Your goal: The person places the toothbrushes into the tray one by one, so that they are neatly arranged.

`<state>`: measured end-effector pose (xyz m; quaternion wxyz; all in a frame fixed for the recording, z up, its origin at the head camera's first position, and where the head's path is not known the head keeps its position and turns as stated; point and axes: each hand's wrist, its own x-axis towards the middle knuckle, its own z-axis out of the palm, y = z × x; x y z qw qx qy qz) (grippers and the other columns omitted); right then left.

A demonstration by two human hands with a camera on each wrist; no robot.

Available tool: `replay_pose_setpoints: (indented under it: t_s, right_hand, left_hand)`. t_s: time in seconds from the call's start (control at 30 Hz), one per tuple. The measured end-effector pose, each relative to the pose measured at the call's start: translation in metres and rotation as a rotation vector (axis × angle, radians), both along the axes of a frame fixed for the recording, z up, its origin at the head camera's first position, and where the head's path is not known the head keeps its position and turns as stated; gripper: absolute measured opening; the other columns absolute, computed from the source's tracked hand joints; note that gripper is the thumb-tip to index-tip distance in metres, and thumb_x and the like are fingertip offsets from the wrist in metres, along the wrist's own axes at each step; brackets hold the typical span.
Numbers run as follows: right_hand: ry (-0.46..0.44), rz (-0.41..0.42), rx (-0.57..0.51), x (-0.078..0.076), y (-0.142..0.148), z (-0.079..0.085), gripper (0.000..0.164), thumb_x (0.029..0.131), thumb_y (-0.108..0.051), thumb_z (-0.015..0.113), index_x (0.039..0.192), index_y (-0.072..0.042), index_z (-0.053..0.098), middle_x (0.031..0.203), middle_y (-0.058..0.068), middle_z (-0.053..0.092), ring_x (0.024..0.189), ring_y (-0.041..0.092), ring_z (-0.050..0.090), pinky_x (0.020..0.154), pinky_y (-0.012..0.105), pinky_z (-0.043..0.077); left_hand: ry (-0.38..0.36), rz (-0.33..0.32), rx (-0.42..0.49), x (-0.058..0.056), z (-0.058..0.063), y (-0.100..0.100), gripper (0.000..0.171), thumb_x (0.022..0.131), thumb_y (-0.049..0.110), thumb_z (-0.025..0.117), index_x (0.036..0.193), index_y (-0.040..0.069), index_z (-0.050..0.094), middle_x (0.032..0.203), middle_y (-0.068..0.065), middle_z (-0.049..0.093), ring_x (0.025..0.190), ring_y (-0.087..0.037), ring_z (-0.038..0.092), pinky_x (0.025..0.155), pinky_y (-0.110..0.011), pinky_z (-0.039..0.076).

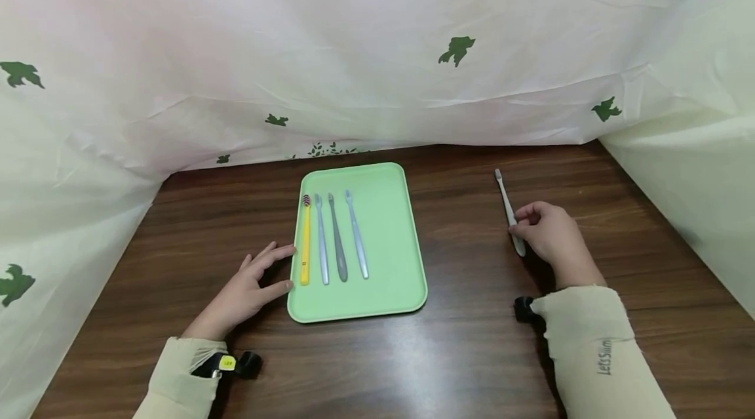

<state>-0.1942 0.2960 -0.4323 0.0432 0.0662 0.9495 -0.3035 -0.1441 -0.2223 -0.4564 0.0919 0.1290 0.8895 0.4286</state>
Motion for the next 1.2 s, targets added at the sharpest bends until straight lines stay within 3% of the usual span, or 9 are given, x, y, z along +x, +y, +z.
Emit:
replay_pose_setpoints:
  t_s: [0.47, 0.87, 1.2]
  right_hand:
    - [-0.018, -0.011, 0.004, 0.004, 0.0, 0.003, 0.034, 0.092, -0.02, 0.072, 0.112, 0.005, 0.061, 0.095, 0.016, 0.065, 0.081, 0.027, 0.06, 0.062, 0.03, 0.047]
    - [-0.056, 0.016, -0.033, 0.004, -0.011, 0.001, 0.037, 0.092, -0.021, 0.073, 0.115, 0.006, 0.06, 0.1, 0.019, 0.063, 0.084, 0.03, 0.06, 0.064, 0.031, 0.049]
    - [-0.051, -0.003, -0.025, 0.002, -0.007, 0.003, 0.039, 0.091, -0.019, 0.074, 0.116, 0.006, 0.059, 0.099, 0.019, 0.063, 0.084, 0.03, 0.06, 0.062, 0.03, 0.049]
  left_hand:
    - [-0.006, -0.013, 0.002, -0.001, -0.001, 0.003, 0.057, 0.092, 0.021, 0.075, 0.144, 0.015, 0.054, 0.151, -0.01, 0.049, 0.152, -0.035, 0.016, 0.117, -0.063, -0.008]
    - [0.001, -0.013, -0.017, 0.001, 0.002, -0.008, 0.058, 0.092, 0.021, 0.074, 0.145, 0.015, 0.053, 0.151, -0.009, 0.05, 0.152, -0.036, 0.017, 0.117, -0.064, -0.008]
    - [-0.003, -0.006, 0.005, 0.001, 0.001, -0.002, 0.057, 0.092, 0.021, 0.074, 0.145, 0.015, 0.054, 0.15, -0.009, 0.05, 0.152, -0.036, 0.016, 0.117, -0.064, -0.008]
